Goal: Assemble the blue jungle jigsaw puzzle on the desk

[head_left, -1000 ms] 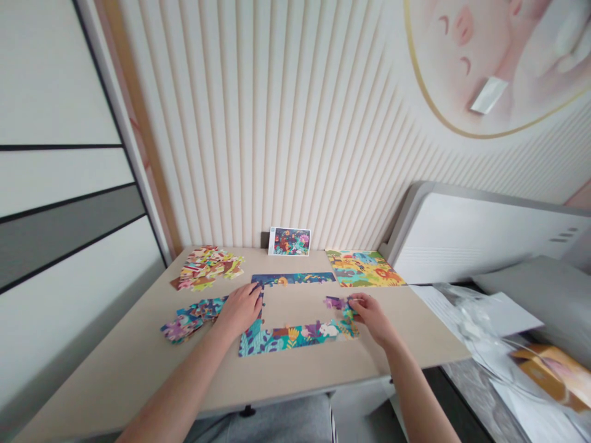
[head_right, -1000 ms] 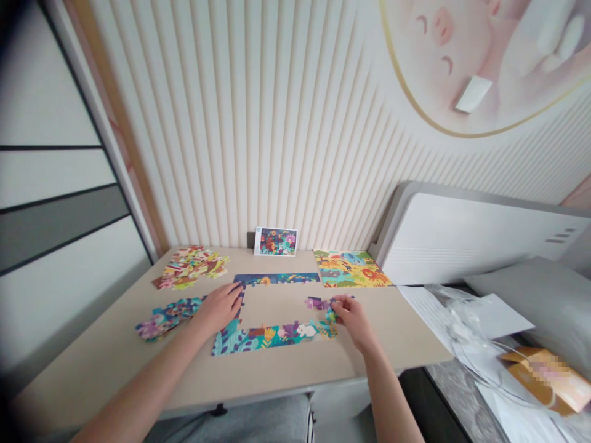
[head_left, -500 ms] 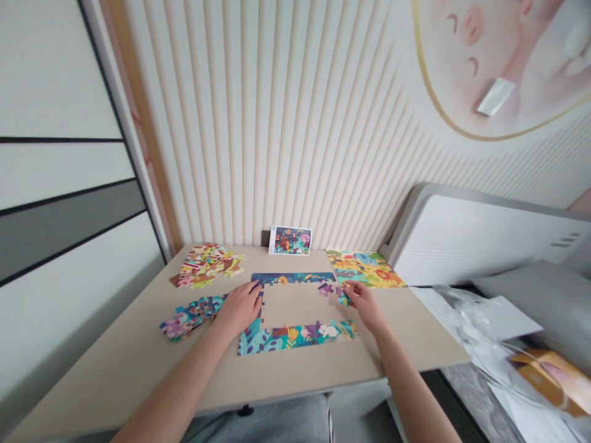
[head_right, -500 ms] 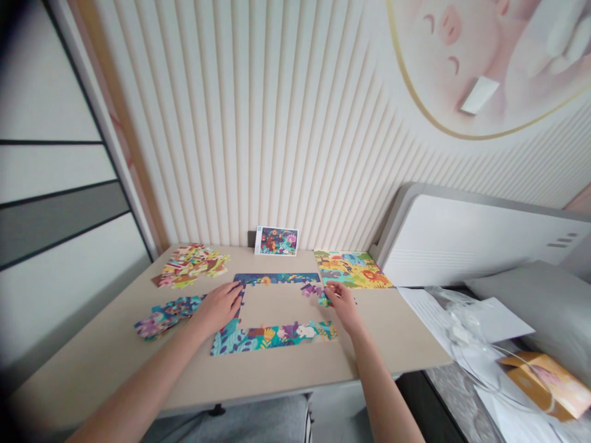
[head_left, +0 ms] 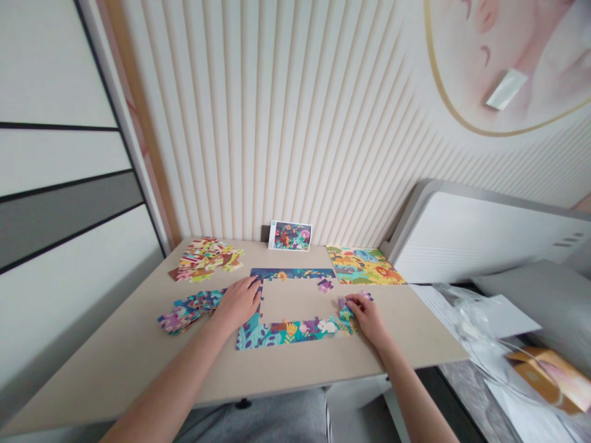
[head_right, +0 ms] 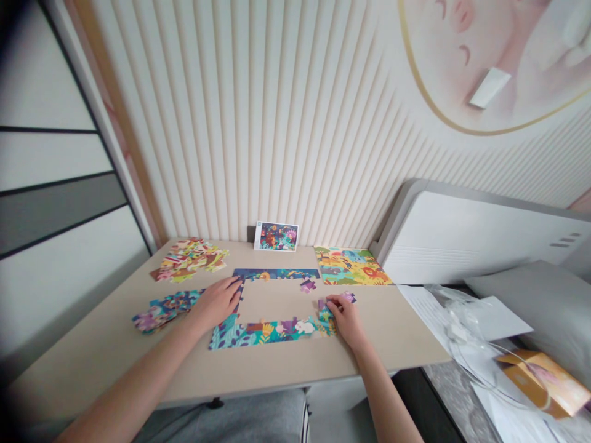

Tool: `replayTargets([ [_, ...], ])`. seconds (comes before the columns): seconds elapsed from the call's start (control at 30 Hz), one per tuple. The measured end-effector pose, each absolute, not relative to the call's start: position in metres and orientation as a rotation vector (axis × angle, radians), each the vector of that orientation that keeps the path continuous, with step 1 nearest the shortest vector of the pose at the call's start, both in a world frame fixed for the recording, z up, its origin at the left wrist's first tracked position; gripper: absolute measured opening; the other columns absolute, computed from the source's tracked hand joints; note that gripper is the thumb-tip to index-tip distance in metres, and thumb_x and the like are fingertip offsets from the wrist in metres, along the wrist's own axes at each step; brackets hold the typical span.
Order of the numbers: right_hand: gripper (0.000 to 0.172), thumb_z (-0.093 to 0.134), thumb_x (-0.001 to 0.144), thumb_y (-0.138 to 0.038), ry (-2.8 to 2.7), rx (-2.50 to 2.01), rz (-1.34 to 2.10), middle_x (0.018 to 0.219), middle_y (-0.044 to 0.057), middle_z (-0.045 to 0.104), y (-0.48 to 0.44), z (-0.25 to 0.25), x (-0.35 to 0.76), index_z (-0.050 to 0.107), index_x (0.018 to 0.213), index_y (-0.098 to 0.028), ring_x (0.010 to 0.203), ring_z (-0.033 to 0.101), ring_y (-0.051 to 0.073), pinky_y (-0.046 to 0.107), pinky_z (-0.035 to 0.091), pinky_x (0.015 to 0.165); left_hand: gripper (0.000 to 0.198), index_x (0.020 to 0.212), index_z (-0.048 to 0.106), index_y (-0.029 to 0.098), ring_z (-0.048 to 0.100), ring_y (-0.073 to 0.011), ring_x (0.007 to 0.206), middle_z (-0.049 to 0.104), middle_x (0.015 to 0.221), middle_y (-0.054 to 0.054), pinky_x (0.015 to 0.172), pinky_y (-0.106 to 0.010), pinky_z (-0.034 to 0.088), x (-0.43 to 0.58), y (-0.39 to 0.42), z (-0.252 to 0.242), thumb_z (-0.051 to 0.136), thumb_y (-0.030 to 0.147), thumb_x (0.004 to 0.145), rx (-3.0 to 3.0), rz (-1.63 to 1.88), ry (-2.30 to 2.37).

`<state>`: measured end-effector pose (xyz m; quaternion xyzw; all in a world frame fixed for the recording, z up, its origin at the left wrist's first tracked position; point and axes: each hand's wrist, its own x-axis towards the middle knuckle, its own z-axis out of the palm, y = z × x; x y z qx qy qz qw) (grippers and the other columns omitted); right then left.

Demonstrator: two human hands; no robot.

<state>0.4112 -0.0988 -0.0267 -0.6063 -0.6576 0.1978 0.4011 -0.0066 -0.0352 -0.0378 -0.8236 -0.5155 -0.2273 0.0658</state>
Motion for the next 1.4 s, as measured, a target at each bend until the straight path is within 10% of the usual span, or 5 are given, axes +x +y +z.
replayTargets([
  [1.0,0.027,0.054,0.099,-0.04,-2.092,-1.545,0.132,0.105,0.006,0.068,-0.122,-0.014,0.397,0.077,0.099,-0.027,0.099,0.063,0.022,0.035,0.046,0.092,0.039,0.129,0.067,0.018,0.06,-0.0269,0.124,0.063,0.137,-0.012,0.111,-0.041,0.044,-0.008,-0.031,-0.045,0.048,0.029,0.097,-2.471,-0.726,-1.541],
  [1.4,0.035,0.046,0.095,-0.031,-1.42,-2.085,-0.321,0.111,0.015,0.069,-0.12,-0.027,0.441,0.074,0.113,-0.018,0.1,0.061,0.029,0.042,0.042,0.091,0.04,0.13,0.066,0.018,0.058,-0.0269,0.126,0.063,0.138,-0.012,0.112,-0.043,0.043,-0.007,-0.033,-0.042,0.045,0.03,0.098,-2.472,-0.715,-1.561],
])
